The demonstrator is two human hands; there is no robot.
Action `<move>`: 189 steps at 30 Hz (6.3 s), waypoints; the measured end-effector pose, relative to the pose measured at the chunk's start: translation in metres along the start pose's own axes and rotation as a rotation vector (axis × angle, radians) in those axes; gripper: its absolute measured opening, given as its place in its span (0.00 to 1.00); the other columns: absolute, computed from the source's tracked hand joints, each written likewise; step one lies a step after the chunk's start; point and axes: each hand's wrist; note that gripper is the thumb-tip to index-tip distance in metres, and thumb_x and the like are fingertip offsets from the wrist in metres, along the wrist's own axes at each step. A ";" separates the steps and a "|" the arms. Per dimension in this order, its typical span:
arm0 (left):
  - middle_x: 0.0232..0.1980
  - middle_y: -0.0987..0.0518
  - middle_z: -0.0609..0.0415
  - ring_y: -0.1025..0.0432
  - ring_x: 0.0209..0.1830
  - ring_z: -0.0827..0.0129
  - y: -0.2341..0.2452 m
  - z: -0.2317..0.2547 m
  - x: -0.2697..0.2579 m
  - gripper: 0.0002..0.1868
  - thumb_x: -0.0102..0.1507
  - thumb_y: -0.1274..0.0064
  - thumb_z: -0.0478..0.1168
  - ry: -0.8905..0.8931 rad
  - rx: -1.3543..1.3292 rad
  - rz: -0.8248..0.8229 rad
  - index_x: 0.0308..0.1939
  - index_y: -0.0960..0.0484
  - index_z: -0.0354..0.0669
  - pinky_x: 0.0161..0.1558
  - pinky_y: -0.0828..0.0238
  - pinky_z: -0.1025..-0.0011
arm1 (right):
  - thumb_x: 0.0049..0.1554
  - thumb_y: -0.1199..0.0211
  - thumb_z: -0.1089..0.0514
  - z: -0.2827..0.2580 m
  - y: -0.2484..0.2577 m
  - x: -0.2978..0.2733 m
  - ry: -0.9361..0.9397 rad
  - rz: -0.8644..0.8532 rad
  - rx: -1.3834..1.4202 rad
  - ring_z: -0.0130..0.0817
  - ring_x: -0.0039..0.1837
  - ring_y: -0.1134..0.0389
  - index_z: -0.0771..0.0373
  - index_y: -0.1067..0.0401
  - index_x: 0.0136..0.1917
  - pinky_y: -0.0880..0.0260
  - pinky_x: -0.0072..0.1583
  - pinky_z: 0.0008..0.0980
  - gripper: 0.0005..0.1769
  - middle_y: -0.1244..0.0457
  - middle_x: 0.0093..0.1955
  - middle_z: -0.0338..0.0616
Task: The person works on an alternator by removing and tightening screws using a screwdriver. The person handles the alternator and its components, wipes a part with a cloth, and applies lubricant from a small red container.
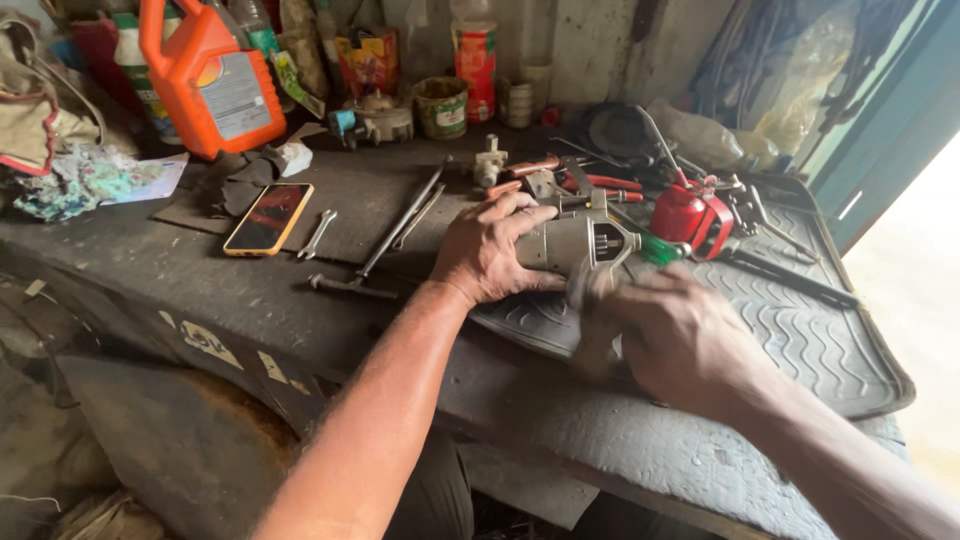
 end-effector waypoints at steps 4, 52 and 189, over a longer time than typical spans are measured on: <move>0.58 0.20 0.54 0.30 0.67 0.52 -0.006 0.000 -0.001 0.47 0.40 0.27 0.69 -0.011 0.013 0.036 0.59 0.17 0.52 0.64 0.34 0.60 | 0.49 0.42 0.66 -0.002 0.013 0.010 -0.140 0.032 0.142 0.38 0.56 0.29 0.50 0.20 0.52 0.31 0.61 0.38 0.20 0.28 0.48 0.36; 0.54 0.18 0.52 0.23 0.55 0.55 -0.013 -0.005 -0.004 0.45 0.46 0.28 0.68 -0.067 -0.022 0.093 0.58 0.17 0.46 0.59 0.27 0.60 | 0.70 0.42 0.33 0.188 -0.020 0.002 -0.780 0.377 -0.011 0.55 0.49 0.30 0.64 0.22 0.54 0.33 0.48 0.49 0.30 0.30 0.46 0.57; 0.44 0.20 0.50 0.24 0.49 0.56 0.009 0.038 0.011 0.43 0.43 0.29 0.69 0.001 0.070 0.019 0.45 0.14 0.37 0.52 0.25 0.59 | 0.69 0.39 0.40 0.318 -0.047 -0.054 -1.088 0.044 2.224 0.25 0.46 0.36 0.81 0.42 0.69 0.32 0.52 0.26 0.39 0.36 0.51 0.40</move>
Point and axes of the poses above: each hand's wrist, its own x-axis towards the middle knuckle, its own y-axis out of the back of the hand, z = x × y
